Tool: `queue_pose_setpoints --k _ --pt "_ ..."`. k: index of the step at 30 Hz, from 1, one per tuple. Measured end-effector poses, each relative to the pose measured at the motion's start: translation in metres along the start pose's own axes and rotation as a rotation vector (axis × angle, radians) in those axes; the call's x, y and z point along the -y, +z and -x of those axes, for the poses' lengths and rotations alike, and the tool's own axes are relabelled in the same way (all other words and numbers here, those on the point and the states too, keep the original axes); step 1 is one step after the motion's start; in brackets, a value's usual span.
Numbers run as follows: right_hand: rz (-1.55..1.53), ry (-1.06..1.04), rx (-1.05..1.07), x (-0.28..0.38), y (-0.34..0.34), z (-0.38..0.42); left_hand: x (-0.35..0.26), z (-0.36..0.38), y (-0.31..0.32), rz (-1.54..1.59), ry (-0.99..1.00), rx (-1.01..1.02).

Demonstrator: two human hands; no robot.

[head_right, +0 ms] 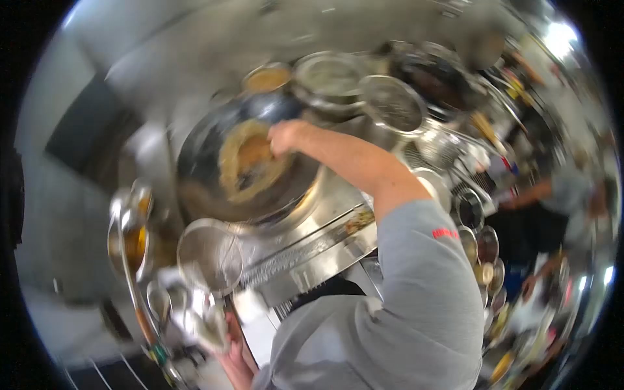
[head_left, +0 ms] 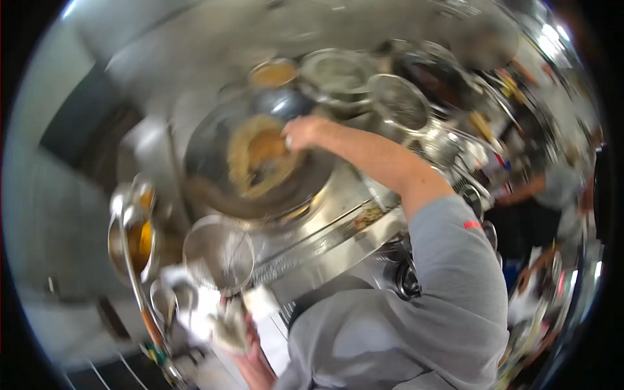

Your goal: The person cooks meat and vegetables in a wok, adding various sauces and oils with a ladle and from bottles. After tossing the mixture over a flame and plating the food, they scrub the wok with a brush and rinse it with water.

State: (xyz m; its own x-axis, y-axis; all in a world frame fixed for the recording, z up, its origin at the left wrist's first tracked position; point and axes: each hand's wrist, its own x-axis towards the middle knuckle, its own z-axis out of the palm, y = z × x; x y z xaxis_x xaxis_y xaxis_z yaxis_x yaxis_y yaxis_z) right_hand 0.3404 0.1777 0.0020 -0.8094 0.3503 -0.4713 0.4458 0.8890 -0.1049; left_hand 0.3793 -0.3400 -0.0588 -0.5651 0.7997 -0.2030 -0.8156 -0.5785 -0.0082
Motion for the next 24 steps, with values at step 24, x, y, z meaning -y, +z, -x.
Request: queue_pose_setpoints --k 24 --pt "-0.728 0.023 -0.097 0.069 0.031 -0.013 0.046 -0.068 0.016 -0.751 -0.443 -0.348"
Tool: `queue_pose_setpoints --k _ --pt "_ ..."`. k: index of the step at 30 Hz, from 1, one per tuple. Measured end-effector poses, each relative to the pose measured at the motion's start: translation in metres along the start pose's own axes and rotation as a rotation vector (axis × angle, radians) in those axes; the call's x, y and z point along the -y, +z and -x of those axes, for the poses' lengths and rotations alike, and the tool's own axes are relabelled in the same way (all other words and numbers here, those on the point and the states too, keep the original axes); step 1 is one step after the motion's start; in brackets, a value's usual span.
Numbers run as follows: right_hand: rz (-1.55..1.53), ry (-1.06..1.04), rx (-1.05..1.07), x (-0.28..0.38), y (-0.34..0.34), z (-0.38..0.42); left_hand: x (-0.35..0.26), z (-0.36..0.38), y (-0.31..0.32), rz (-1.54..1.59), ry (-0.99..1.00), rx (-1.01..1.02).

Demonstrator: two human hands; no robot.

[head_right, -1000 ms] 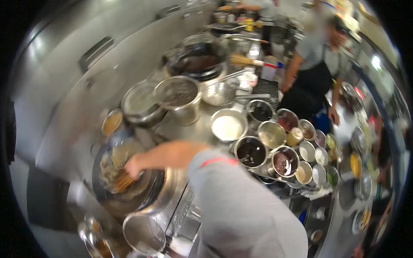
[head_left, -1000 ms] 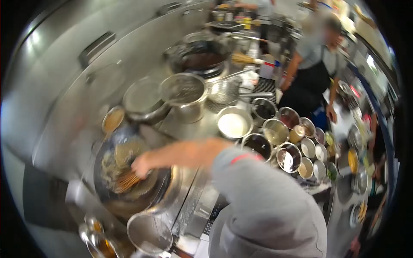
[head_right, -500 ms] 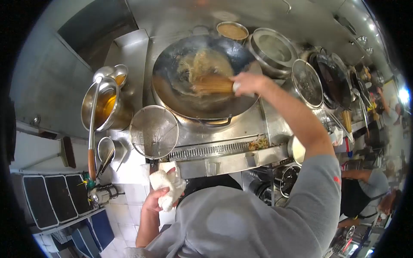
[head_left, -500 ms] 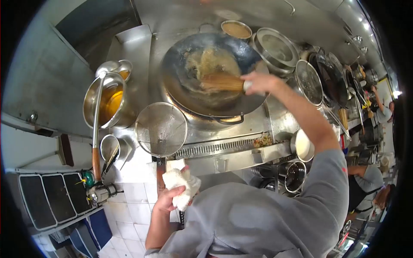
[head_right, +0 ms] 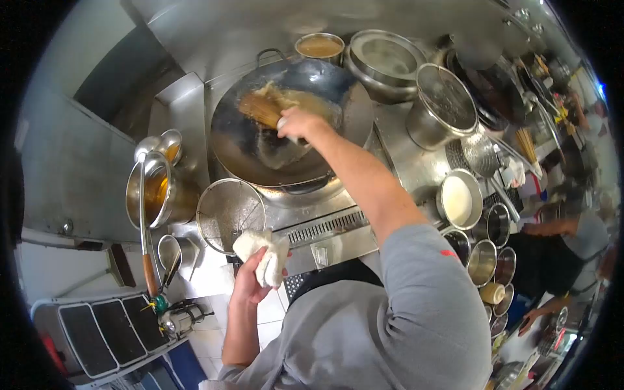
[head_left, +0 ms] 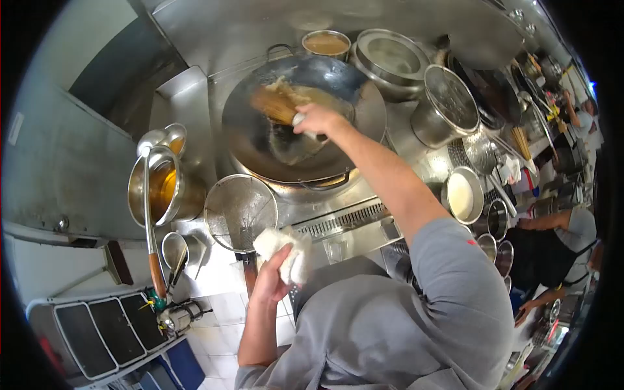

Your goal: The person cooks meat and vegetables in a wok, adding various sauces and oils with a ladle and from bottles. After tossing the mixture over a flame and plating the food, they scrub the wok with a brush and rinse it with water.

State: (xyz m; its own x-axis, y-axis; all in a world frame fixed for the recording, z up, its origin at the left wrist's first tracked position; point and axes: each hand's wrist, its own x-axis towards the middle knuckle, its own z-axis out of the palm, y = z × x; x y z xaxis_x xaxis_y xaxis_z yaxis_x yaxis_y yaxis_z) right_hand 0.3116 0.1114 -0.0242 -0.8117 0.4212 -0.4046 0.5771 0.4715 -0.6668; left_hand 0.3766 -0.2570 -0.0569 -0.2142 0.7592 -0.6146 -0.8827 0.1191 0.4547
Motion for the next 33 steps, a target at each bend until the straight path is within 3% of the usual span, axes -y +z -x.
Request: queue_pose_setpoints --k 3,5,7,9,13,14,15,16,17,21,22,23,24,26,28,29,31,33 --pt "0.274 -0.214 0.09 -0.043 0.019 0.017 -0.009 0.004 0.027 0.054 0.012 0.035" --pt "0.453 -0.263 0.287 -0.05 -0.026 0.074 -0.013 0.007 0.03 0.038 -0.006 0.041" --pt "0.581 -0.043 0.44 -0.01 -0.091 0.133 -0.013 0.009 0.025 0.063 -0.005 0.092" --pt "1.082 -0.117 0.353 -0.036 -0.132 0.108 -0.009 0.0 0.025 0.096 -0.009 0.077" --pt "0.9 -0.02 -0.172 -0.049 -0.114 0.005 -0.017 -0.037 0.054 0.147 -0.008 0.035" --pt "0.928 -0.116 -0.172 -0.042 -0.088 0.002 -0.02 -0.045 0.069 0.147 0.044 0.026" --pt "0.809 -0.022 -0.108 -0.016 -0.066 0.025 -0.025 -0.051 0.078 0.142 0.093 0.009" --pt "0.617 0.011 -0.184 -0.042 -0.045 0.008 -0.027 -0.061 0.076 0.056 0.139 -0.012" --pt "0.636 -0.004 -0.117 -0.058 -0.046 0.005 -0.031 -0.068 0.076 0.015 0.131 -0.036" --pt "0.799 -0.075 -0.026 -0.061 -0.123 0.036 -0.04 -0.093 0.082 -0.089 0.082 -0.121" --pt "0.793 0.035 -0.075 -0.051 -0.125 0.023 -0.035 -0.098 0.08 -0.09 0.082 -0.149" --pt "0.642 -0.045 -0.23 -0.056 -0.108 -0.005 -0.032 -0.1 0.078 -0.099 0.08 -0.177" --pt "0.476 -0.115 -0.388 -0.062 -0.083 -0.026 -0.035 -0.091 0.081 -0.148 0.061 -0.068" --pt "0.52 -0.18 -0.246 -0.051 -0.015 -0.05 -0.034 -0.092 0.086 -0.118 0.066 -0.088" --pt "0.298 -0.242 -0.161 -0.047 0.014 -0.031 -0.037 -0.09 0.087 -0.14 0.045 -0.085" --pt "0.303 -0.306 -0.079 -0.045 -0.002 -0.019 -0.038 -0.088 0.087 -0.17 0.051 -0.165" --pt "0.612 -0.323 0.043 -0.025 -0.056 0.001 -0.032 -0.097 0.059 -0.181 0.05 -0.049" --pt "0.516 -0.313 -0.215 -0.053 -0.077 -0.052 -0.035 -0.099 0.063 -0.228 0.02 -0.051"
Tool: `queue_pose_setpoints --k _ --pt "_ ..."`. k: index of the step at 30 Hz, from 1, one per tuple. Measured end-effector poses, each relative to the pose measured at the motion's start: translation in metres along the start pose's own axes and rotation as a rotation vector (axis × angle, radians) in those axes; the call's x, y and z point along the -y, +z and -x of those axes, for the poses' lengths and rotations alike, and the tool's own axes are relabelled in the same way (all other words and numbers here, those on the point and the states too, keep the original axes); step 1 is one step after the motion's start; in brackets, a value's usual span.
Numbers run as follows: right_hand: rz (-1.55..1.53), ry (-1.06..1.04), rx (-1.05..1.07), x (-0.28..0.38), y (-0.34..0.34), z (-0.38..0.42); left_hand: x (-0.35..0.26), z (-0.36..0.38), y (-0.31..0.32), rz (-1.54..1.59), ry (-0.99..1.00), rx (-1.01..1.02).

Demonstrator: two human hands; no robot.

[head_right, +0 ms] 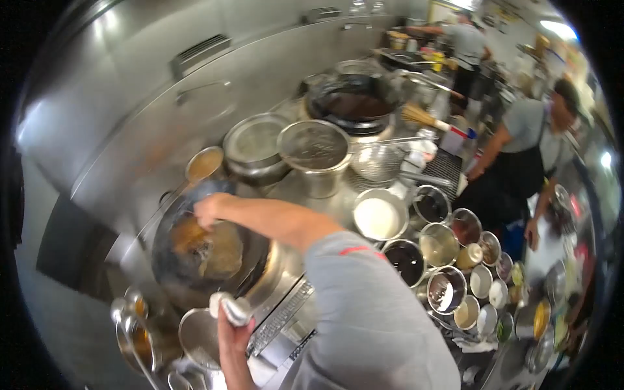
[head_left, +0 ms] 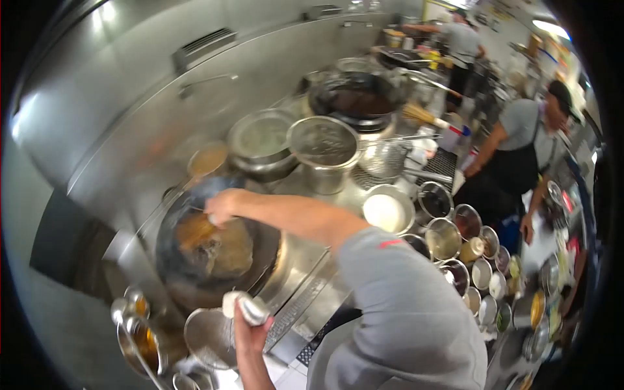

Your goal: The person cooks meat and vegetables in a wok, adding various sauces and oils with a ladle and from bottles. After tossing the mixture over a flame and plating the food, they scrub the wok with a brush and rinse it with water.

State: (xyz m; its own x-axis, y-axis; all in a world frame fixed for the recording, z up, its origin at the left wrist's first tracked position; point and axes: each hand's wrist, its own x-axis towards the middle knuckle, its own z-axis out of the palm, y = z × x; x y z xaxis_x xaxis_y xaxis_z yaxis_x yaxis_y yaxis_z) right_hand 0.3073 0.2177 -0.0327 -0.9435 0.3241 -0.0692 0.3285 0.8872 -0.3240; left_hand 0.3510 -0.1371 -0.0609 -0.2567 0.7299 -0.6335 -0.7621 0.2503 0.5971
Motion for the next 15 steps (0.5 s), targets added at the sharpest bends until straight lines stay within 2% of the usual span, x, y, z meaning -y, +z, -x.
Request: queue_pose_setpoints --k 2,3,4,5,6,7,8,9,10,11,13,14,15 --pt "-0.104 0.19 -0.121 0.016 -0.025 0.013 -0.008 0.002 0.022 0.068 0.006 -0.109" --pt "-0.165 0.234 -0.164 0.041 -0.032 0.003 -0.01 -0.004 0.027 0.117 -0.014 -0.043" --pt "0.358 -0.195 -0.139 -0.005 0.056 -0.069 -0.01 -0.015 0.026 0.188 -0.014 0.004" --pt "-0.01 0.02 -0.073 0.032 0.061 -0.037 -0.011 -0.025 0.025 0.383 -0.057 0.031" --pt "-0.371 0.245 -0.088 0.073 0.06 0.0 -0.016 -0.022 0.037 0.473 0.029 0.006" --pt "-0.33 0.089 -0.036 0.076 0.098 -0.006 -0.004 -0.039 0.027 0.433 0.091 0.037" --pt "-0.339 0.014 0.126 0.076 0.113 -0.007 0.006 -0.057 0.018 0.395 0.154 0.066" --pt "-0.37 0.047 0.142 0.089 0.09 0.025 0.016 -0.076 0.01 0.36 0.217 0.093" --pt "-0.26 0.05 0.208 0.105 0.048 0.061 0.012 -0.074 0.024 0.436 0.078 0.058" --pt "-0.268 0.093 0.211 0.108 0.025 0.092 0.01 -0.073 0.031 0.404 0.141 -0.022" --pt "-0.126 0.094 0.393 0.104 -0.001 0.122 0.011 -0.072 0.023 0.359 0.253 -0.166" --pt "-0.092 0.08 0.354 0.103 -0.013 0.144 0.007 -0.064 0.009 0.329 0.331 -0.067" --pt "-0.063 0.072 0.317 0.103 -0.019 0.165 0.0 -0.055 -0.006 0.302 0.333 -0.114"
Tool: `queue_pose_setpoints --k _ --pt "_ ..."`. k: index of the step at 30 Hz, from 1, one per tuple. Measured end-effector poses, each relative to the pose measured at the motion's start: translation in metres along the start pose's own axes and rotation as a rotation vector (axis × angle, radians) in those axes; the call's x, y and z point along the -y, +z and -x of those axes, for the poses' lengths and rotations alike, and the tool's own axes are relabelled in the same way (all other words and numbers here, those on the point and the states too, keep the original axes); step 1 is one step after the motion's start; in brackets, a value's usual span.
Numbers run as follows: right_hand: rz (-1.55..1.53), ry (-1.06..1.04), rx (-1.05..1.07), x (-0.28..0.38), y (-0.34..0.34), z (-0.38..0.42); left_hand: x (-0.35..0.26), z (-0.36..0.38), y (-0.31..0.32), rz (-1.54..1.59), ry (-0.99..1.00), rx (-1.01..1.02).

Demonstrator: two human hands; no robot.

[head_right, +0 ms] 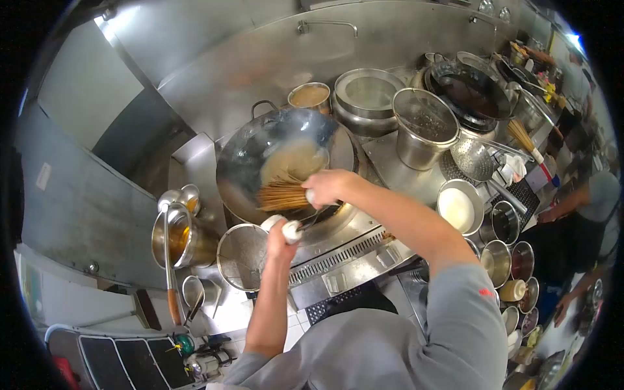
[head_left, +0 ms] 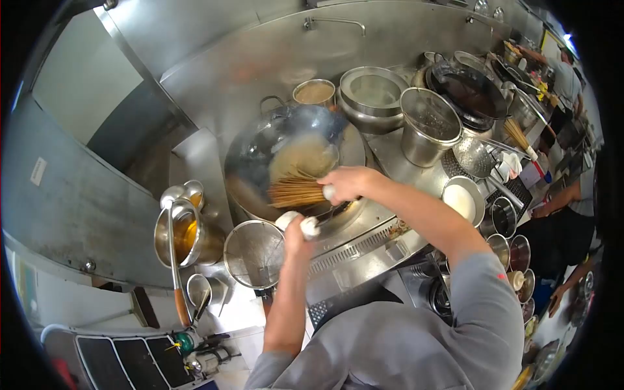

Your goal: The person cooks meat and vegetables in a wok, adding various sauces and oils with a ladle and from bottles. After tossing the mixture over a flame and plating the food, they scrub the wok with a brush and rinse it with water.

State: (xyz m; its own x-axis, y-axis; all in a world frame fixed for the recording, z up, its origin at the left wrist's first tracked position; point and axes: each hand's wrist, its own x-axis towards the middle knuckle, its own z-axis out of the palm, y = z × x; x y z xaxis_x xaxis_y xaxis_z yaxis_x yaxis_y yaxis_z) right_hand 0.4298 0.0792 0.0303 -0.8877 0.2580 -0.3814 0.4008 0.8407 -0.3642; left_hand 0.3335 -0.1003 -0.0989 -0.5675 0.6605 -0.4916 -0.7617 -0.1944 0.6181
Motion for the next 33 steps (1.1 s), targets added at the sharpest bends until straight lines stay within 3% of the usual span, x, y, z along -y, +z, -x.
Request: queue_pose_setpoints --k 3,6,8,11,13,17,22,25,29,31,33 --pt "-0.364 0.109 -0.08 -0.013 0.031 0.053 -0.03 0.018 -0.025 -0.13 0.046 -0.081" --pt "-0.977 -0.028 -0.417 -0.03 0.134 0.055 -0.049 0.009 -0.053 -0.3 0.192 -0.064" --pt "-1.298 0.103 -0.388 0.002 0.157 0.081 -0.048 0.002 -0.057 -0.368 0.263 -0.065" --pt "-1.628 0.064 -0.432 0.012 0.19 0.098 -0.048 0.006 -0.055 -0.408 0.259 -0.132" --pt "-1.613 0.093 -0.454 0.004 0.186 0.125 -0.043 0.026 -0.039 -0.401 0.262 -0.044" --pt "-1.651 0.094 -0.432 -0.005 0.178 0.14 -0.024 0.022 -0.052 -0.535 0.501 -0.16" --pt "-1.567 0.138 -0.497 -0.021 0.178 0.151 -0.01 0.036 -0.051 -0.61 0.526 -0.144" --pt "-1.515 0.053 -0.507 -0.029 0.168 0.15 -0.001 0.043 -0.053 -0.678 0.553 -0.208" --pt "-1.099 -0.154 -0.744 -0.043 0.115 0.109 0.01 0.042 -0.061 -0.76 0.646 -0.183" --pt "-1.144 -0.23 -0.738 -0.031 0.064 0.09 0.015 0.049 -0.061 -0.802 0.733 -0.174" --pt "-1.175 -0.272 -0.862 -0.006 0.023 0.068 0.018 0.05 -0.062 -0.851 0.809 -0.199"
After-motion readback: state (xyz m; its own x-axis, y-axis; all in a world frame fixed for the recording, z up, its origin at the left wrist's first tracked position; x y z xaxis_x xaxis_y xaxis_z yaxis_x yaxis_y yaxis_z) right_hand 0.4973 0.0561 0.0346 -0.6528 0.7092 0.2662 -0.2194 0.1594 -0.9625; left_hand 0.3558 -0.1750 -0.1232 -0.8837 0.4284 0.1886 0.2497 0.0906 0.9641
